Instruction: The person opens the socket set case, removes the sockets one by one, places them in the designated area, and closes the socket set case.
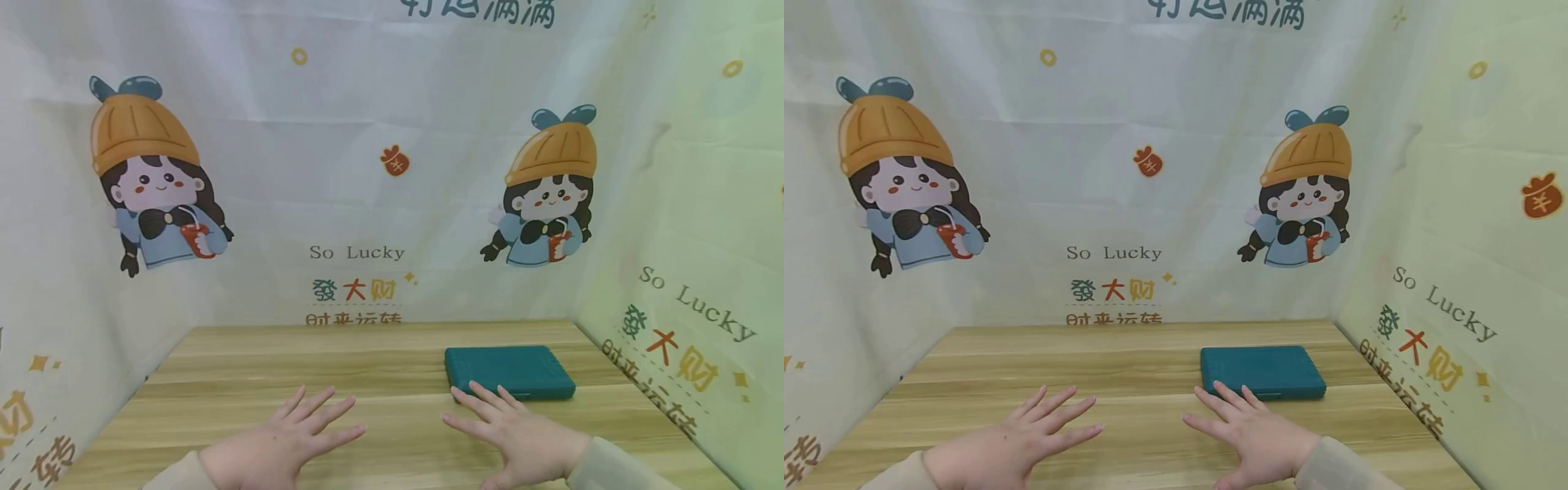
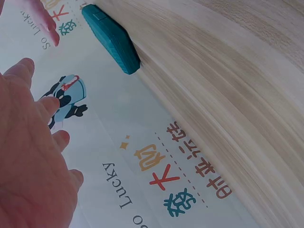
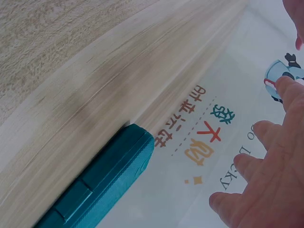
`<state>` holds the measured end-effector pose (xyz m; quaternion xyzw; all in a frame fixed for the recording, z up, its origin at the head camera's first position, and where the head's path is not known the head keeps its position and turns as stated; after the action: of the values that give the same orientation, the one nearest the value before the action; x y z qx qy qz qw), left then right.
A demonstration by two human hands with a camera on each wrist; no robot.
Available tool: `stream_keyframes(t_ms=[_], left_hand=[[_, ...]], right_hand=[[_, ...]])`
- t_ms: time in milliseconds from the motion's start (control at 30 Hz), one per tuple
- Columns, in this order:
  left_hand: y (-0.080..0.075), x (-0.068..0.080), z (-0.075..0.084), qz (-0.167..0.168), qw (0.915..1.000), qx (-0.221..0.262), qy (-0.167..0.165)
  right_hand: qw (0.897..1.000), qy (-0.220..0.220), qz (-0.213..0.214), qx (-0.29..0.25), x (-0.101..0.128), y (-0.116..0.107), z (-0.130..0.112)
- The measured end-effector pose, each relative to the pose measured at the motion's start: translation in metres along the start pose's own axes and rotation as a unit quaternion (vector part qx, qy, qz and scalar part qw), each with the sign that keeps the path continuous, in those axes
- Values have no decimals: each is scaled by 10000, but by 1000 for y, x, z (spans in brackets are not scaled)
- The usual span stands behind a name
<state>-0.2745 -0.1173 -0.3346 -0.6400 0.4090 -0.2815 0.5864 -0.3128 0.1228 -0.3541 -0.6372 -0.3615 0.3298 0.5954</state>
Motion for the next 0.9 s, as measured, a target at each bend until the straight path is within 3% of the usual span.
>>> stream_keyframes(t_ms=[233,367,467,533,600,767,800,900], left_hand=[[0,3,-2,-151,9998,92,-93],[1,2,-4,-224,9994,171,-191],[8,-5,-9,-449,9960,623,-451],[17,-14,-15,-563,9889,1131,-777],[28,-27,-20,-593,9741,1861,-1138],[56,-71,-22,-337,9122,3646,-1838],[61,-80,-21,-300,8993,3907,-1941],[73,-104,-20,-207,8741,4310,-2228]], right_hand=[[10000,34,50,-12,-4,0,2],[9992,153,64,-361,-6,-3,6],[9951,460,121,-868,-3,-6,20],[9897,795,246,-1165,1,-7,38],[9812,1236,411,-1424,8,-8,62],[9525,2263,932,-1814,28,-4,125],[9480,2399,1017,-1829,31,-3,136],[9366,2769,1190,-1785,41,1,161]])
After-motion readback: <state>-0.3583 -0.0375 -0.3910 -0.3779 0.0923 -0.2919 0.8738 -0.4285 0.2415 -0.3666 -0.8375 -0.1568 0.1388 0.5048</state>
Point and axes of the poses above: each hand's wrist, its own x-axis away from the middle knuckle, its own y-axis out of the palm, z = x × y, the point moved 9 cm from there along -x, towards the middle knuckle, and after that the axes turned 5 degrees about -z, right-handed, at the moved point
